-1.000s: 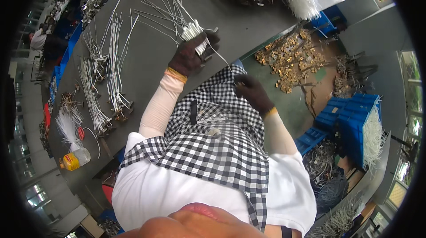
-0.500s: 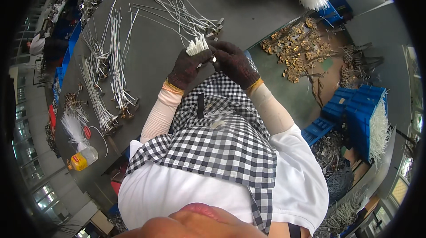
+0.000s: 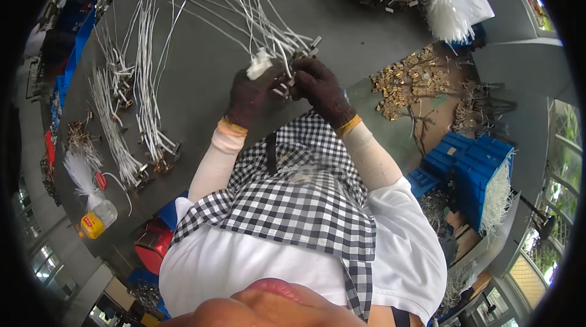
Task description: Sort and bundle thin electrical wires at a workbench.
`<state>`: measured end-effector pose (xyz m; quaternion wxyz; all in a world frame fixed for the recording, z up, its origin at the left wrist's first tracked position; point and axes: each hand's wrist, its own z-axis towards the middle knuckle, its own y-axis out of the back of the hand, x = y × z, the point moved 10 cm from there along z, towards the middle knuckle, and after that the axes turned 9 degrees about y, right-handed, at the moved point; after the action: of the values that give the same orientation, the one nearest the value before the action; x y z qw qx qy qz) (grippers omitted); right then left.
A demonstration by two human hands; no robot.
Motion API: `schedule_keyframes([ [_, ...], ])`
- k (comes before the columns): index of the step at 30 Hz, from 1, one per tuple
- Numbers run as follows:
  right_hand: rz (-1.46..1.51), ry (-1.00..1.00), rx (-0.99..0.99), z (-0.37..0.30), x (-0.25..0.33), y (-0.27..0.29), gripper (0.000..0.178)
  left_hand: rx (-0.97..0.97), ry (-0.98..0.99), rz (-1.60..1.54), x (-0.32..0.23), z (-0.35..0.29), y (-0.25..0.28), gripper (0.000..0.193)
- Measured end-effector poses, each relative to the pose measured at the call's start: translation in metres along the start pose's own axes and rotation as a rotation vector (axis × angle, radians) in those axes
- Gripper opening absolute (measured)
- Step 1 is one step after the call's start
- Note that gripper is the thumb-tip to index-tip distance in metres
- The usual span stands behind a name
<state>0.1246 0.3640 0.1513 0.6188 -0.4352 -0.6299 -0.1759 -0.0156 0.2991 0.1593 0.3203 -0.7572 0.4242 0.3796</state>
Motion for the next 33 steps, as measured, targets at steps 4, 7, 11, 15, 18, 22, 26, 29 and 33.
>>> schedule_keyframes([
  [4, -0.760, 0.245, -0.013, 0.050, 0.039, 0.047, 0.037, -0.092, 0.060, -0.102, 0.006, 0.007, 0.048, 0.021],
  [7, -1.532, 0.615, -0.294, 0.114, 0.094, 0.082, 0.037, -0.044, 0.030, 0.014, 0.007, 0.012, 0.048, 0.024],
  [11, -1.958, 0.582, -0.293, 0.185, 0.109, 0.106, 0.042, -0.020, 0.039, -0.025, 0.007, 0.018, 0.040, 0.024],
  [15, -1.909, 0.846, -0.195, 0.181, 0.117, 0.094, 0.040, 0.001, 0.083, -0.151, -0.003, 0.014, 0.029, 0.020],
  [18, -1.949, 0.421, -0.187, 0.168, 0.101, 0.112, 0.048, 0.040, 0.013, -0.085, -0.015, 0.011, 0.018, 0.019],
  [22, -1.627, 0.408, -0.265, 0.102, 0.107, 0.126, 0.030, 0.101, 0.106, -0.375, -0.011, 0.009, -0.013, 0.017],
  [26, -1.401, 0.398, -0.300, 0.019, 0.088, 0.174, 0.029, 0.287, 0.260, -0.365, 0.009, 0.017, -0.082, 0.017],
  [29, -1.085, 0.171, -0.319, -0.040, 0.077, 0.175, 0.025, 0.258, 0.354, -0.404, 0.044, 0.022, -0.130, 0.014],
  [33, -0.510, -0.033, -0.346, -0.103, 0.029, 0.179, 0.030, 0.200, -0.514, 0.742, 0.050, 0.034, -0.189, 0.028],
])
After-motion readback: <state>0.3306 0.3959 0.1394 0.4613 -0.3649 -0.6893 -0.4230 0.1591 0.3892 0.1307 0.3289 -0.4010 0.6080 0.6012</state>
